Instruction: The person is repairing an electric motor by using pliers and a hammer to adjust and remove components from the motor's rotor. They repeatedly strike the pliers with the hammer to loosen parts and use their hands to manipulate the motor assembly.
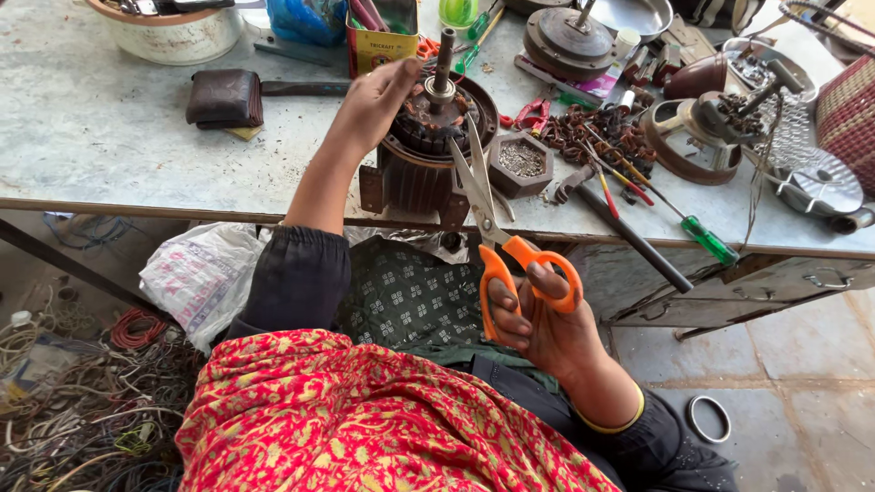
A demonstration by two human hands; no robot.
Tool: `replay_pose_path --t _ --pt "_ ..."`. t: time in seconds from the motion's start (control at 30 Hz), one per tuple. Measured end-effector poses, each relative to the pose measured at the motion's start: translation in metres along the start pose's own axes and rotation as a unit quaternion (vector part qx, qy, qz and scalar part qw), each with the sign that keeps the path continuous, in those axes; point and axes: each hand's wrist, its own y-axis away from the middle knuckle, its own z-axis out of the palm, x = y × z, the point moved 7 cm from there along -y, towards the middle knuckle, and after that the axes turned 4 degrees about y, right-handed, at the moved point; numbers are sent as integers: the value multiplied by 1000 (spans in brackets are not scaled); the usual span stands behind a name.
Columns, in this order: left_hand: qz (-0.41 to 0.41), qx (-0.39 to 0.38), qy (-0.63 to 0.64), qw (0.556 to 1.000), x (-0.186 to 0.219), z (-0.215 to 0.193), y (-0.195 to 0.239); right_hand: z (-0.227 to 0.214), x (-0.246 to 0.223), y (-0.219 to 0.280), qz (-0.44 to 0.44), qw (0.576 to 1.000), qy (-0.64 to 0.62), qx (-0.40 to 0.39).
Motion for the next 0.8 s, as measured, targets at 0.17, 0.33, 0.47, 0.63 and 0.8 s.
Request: replay_pose_path --t 0.17,0.33,0.47,0.63,0.8 --pt "57 -52 -116 990 24 5 -23 -5 -9 -6 24 999 18 28" --pt "65 -63 -146 985 22 34 -32 -6 -24 -9 52 999 1 -8" --pt "-2 -36 -175 984 12 31 -33 -8 -26 -13 55 998 -8 7" --pt "-48 -25 -201 978 20 30 -26 1 -27 -9 66 997 -30 1" --pt "-70 -30 -227 971 25 31 -22 1 -33 -9 70 997 21 25"
